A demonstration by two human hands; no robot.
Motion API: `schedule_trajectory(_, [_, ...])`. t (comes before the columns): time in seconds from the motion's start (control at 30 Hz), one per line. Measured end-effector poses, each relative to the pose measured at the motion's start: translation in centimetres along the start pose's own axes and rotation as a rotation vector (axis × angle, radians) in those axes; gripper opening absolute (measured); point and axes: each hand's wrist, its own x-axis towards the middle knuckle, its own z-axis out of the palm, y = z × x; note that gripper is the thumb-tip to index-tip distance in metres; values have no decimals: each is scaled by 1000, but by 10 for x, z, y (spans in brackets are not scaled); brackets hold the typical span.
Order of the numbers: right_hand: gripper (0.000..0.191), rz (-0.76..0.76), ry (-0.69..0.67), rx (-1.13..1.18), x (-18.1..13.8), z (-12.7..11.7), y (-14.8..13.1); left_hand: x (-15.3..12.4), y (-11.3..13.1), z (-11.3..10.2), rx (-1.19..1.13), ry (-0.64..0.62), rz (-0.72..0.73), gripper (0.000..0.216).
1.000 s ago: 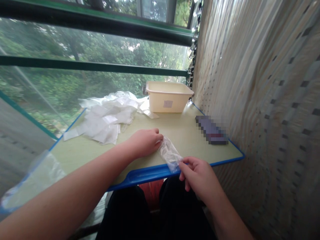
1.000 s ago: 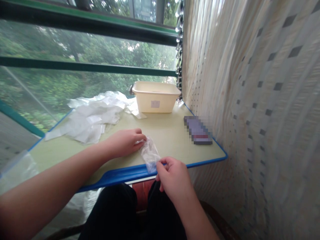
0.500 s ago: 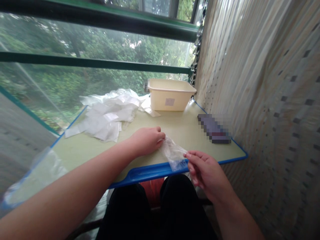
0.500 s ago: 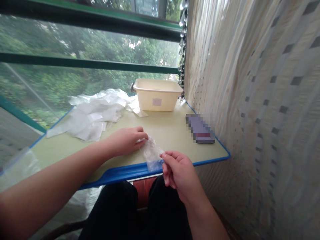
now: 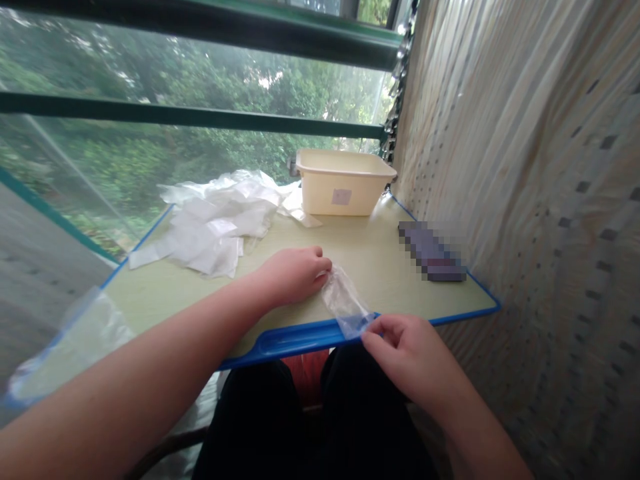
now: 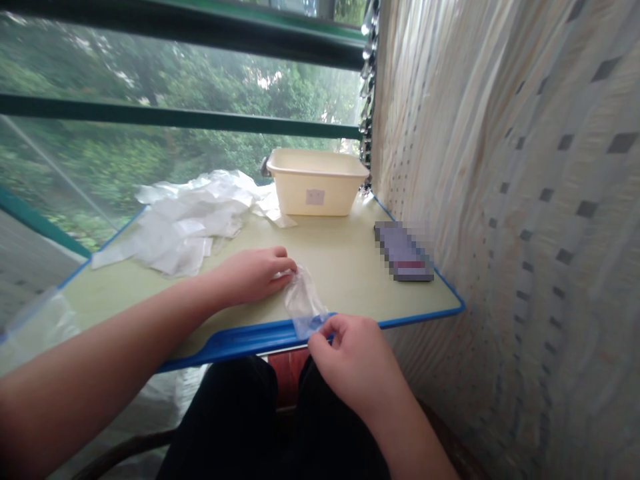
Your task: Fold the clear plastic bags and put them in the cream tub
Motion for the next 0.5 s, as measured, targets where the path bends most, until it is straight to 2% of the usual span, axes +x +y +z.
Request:
schedule_trajectory(0.1, [27,-63,89,-170,-5,-12,-6,0,-1,1,2,-6,2,32])
schedule_trajectory(0.23, [23,-100,417,-321,3,-15,-16,0,-1,2,6,-7,-1,33])
schedule_trajectory(0.27, [26,-110,428,-352,7,-13,-18,-1,-1,3,10,-7,-5,33])
schedule_trajectory(0.37, [31,-91,327,-414,20,-5,-25,-1,0,3,18,-10,-12,33])
schedule_trajectory(0.5, [24,-23,203,-298,33,-1,-27,-1,-1,2,5,-15,-7,33])
